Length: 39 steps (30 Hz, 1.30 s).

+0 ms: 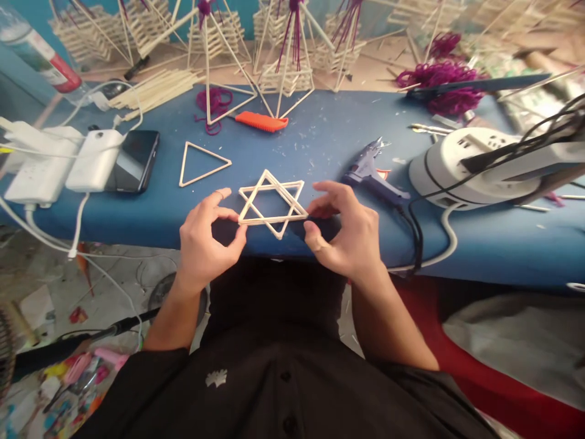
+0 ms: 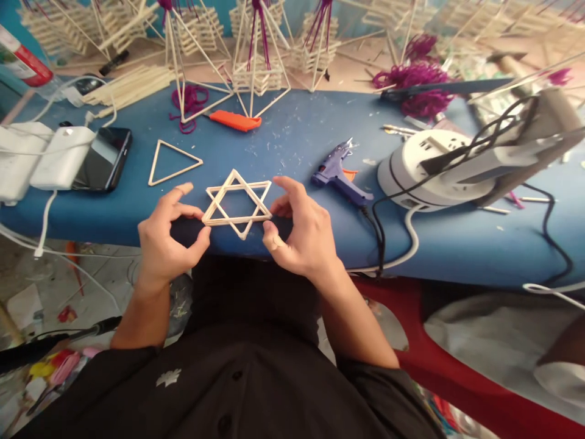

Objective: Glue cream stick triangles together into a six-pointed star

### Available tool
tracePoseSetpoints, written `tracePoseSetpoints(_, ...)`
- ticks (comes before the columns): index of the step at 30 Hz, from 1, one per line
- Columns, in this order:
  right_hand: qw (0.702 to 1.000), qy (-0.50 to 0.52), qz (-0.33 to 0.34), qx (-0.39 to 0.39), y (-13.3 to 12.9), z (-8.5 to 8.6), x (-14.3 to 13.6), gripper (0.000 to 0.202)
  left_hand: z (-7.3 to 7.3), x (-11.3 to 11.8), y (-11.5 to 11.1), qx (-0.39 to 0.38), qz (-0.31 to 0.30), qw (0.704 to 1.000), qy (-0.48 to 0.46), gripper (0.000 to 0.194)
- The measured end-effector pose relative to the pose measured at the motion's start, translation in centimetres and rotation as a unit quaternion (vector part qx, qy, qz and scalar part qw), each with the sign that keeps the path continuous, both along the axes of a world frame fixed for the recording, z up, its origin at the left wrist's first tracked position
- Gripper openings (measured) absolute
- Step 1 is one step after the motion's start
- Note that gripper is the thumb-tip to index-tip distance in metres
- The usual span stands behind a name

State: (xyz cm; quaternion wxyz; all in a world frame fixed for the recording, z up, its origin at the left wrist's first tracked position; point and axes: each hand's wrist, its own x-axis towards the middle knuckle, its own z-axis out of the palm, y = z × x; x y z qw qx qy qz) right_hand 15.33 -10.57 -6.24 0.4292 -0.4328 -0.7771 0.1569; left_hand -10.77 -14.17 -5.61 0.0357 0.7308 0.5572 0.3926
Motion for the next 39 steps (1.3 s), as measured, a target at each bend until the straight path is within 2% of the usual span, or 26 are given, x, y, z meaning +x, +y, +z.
tracePoseSetpoints(3,0.998,0.006,-0.053,0.015,-0.7,-0.4,-0.2,0.042,-1.0,0.1,-0.4,0.046,0.028,0.998,-0.036,0.04)
tracePoseSetpoints(7,0.996,0.005,-0.083,0.021,-0.9,-0.7,-0.7,0.018,-1.6,0.1,0.2,0.078,0.026,0.996,-0.022,0.007)
tracePoseSetpoints(13,0.996,0.007,-0.084,0.041,-0.1,-0.3,-0.5,0.005,-1.4,0.5,0.4,0.126,0.016,0.992,-0.026,0.006)
tracePoseSetpoints(16,0.995,0.011,-0.092,0.022,1.1,0.1,-0.2,0.019,-1.1,1.1,-0.3,0.147,-0.003,0.989,-0.02,0.008)
tracePoseSetpoints(18,0.991,0.011,-0.13,0.034,1.8,0.4,-0.1,0.033,-0.9,1.4,-0.7,0.154,-0.028,0.988,-0.009,0.011)
tracePoseSetpoints(20,0.986,0.013,-0.156,0.05,2.0,0.5,-0.1,0.035,-0.8,1.6,-0.8,0.155,-0.039,0.987,-0.003,0.013)
tracePoseSetpoints(24,0.992,0.025,-0.12,0.024,0.9,0.3,-0.7,0.019,-0.9,1.2,0.3,0.15,0.009,0.989,-0.004,0.009)
tracePoseSetpoints(25,0.993,0.026,-0.11,0.019,0.5,0.2,-1.0,0.019,-1.0,1.0,0.8,0.141,0.019,0.99,-0.002,0.013)
tracePoseSetpoints(28,0.994,0.027,-0.103,-0.003,-0.3,-0.3,-1.5,0.029,-1.2,0.6,2.1,0.112,0.033,0.993,-0.006,0.019)
tracePoseSetpoints(31,0.992,0.039,-0.113,-0.041,-0.4,-0.5,-1.4,0.035,-1.4,0.6,2.6,0.117,0.049,0.992,-0.006,0.004)
tracePoseSetpoints(35,0.99,0.044,-0.122,-0.058,0.0,-0.8,-1.0,0.037,-1.6,1.0,2.5,0.118,0.031,0.992,-0.028,0.002)
tracePoseSetpoints(39,0.992,0.032,-0.12,-0.032,0.0,-1.2,-1.0,0.032,-1.4,1.0,2.3,0.105,0.017,0.994,-0.041,0.003)
